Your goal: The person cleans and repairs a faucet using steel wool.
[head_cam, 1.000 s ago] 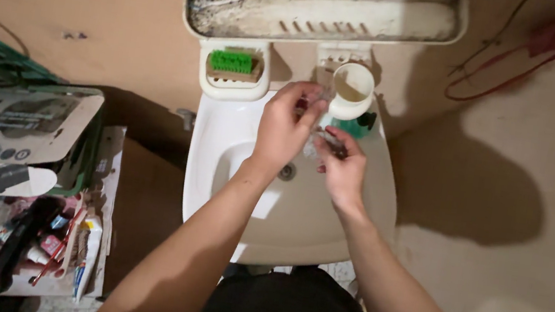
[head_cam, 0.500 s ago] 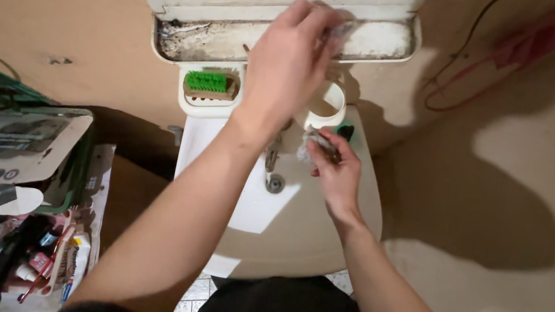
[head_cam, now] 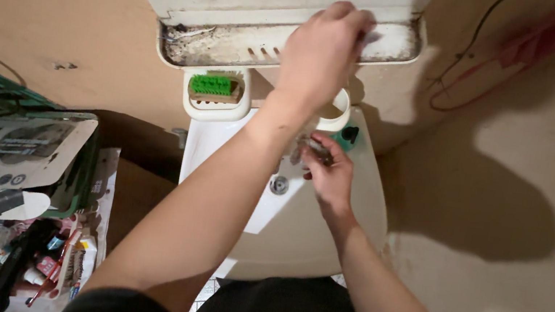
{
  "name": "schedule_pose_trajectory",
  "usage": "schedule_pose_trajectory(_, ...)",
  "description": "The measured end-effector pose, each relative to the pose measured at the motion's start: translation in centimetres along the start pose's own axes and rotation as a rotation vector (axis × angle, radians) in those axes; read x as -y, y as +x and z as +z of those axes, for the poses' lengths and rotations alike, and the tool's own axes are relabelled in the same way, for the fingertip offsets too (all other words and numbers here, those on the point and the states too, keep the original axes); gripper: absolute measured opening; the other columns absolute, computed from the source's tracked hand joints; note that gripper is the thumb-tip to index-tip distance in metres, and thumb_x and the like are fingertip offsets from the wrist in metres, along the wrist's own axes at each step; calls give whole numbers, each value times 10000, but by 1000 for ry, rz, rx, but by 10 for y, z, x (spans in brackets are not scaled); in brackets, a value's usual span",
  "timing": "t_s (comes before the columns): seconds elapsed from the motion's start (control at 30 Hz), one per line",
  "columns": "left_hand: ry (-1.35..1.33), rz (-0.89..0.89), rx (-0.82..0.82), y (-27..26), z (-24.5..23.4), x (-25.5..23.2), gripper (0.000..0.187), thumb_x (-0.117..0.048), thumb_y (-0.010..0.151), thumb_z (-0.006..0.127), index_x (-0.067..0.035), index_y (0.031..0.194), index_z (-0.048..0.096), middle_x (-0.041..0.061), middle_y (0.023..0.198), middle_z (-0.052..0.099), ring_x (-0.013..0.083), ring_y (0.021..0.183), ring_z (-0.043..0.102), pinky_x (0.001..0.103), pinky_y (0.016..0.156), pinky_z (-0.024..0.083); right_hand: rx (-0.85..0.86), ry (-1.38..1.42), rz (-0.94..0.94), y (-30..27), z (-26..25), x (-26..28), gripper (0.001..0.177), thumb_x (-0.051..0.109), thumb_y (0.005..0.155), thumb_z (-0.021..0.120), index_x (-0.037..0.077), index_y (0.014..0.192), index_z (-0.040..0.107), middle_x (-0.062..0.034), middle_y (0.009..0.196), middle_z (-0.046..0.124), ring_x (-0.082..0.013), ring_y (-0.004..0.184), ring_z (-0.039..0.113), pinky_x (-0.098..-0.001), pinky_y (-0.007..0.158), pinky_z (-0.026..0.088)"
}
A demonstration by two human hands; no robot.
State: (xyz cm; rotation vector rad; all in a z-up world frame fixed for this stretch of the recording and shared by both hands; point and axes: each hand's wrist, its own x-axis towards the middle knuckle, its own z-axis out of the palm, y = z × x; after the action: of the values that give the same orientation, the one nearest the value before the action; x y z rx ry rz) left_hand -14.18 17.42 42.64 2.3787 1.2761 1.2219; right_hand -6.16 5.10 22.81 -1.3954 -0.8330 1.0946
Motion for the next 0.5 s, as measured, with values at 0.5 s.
schedule_pose_trajectory(0.5, -275, -162, 17, -189, -45, 42, 254, -46, 921, 708, -90, 1171, 696, 115, 1140, 665, 345, 1057, 669, 434, 905, 564, -79, 53, 72, -29, 31, -29, 280, 31, 879, 752, 29, 1133, 634, -83, 951, 696, -164, 736, 640, -303, 573, 549)
